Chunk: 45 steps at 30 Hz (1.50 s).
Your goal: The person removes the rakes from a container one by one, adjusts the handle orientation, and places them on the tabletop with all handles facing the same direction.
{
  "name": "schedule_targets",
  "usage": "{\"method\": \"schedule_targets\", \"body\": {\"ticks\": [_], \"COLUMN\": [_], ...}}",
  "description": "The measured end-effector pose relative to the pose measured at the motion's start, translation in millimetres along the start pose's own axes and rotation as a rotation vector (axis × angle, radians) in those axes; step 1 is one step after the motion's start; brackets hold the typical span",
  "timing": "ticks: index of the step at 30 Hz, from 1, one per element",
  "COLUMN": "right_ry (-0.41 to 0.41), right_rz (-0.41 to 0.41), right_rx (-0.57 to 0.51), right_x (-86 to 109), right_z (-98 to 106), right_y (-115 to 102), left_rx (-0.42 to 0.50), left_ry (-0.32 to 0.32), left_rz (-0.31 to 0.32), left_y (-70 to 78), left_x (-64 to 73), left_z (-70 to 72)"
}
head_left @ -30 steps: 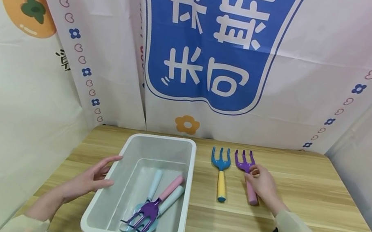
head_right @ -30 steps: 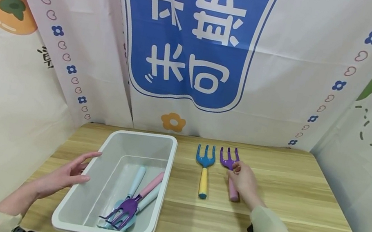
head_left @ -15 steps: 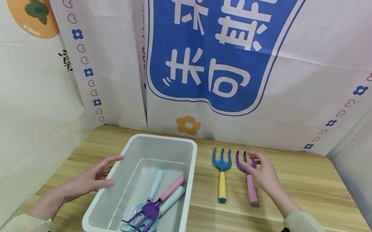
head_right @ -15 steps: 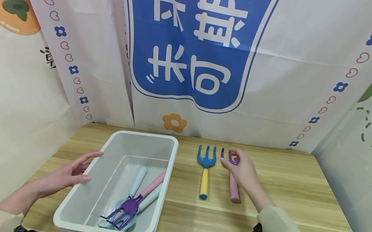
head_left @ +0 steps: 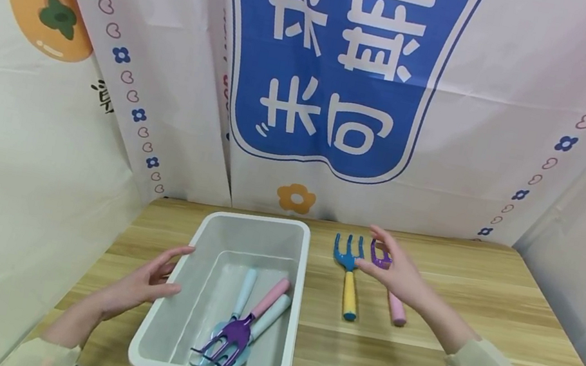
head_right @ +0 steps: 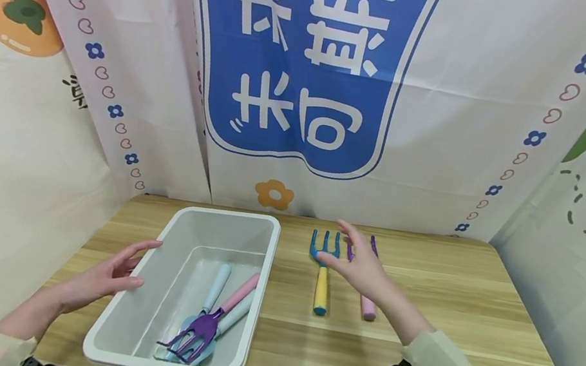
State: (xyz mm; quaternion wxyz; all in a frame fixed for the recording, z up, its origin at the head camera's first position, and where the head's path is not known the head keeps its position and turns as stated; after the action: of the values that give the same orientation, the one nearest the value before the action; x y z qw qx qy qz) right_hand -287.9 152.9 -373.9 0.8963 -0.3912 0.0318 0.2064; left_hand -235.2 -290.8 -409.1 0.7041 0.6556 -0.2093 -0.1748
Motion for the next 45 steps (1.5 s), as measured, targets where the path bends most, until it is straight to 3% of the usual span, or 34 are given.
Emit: {"method": "schedule_targets", "body": {"ticks": [9, 23, 35, 45], "right_ry": [-0.182, -0.383, -0.701, -0.847], "right_rz": [0.209, 0.359, 0.456, 0.412], "right_rx": [-0.098, -0.083, 0.081, 0.265], "right_x": [-7.7, -38.9, -58.6, -71.5], "right_z": [-15.5, -42.6, -99.9, -133.3], "right_y": [-43.0, -95.7, -124.0, -118.8], "left_rx": [0.016, 0.02, 0.01, 0.0], "left_ry": [-0.013, -0.01, 0.01, 0.017], "left_rz": [-0.011, -0.007, 0.007, 0.01], "left_y": [-0.3, -0.1, -1.6, -1.3], "left_x": [1.7, 1.2, -1.1, -0.2], "left_z": [-1.7, -1.4, 1.4, 1.7]}}
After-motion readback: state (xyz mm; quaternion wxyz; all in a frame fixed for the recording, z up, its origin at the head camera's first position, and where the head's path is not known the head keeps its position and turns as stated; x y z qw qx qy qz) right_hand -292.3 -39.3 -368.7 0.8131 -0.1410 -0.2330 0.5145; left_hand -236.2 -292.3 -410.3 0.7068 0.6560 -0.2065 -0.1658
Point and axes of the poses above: each hand's wrist, its own x-axis away from the middle knuckle, its own z-axis out of the back of the hand, y = z × x, the point moved 5 cm from there along -x, towards the middle knuckle, and after that the axes turned 13 degrees about x, right-handed, at the moved point
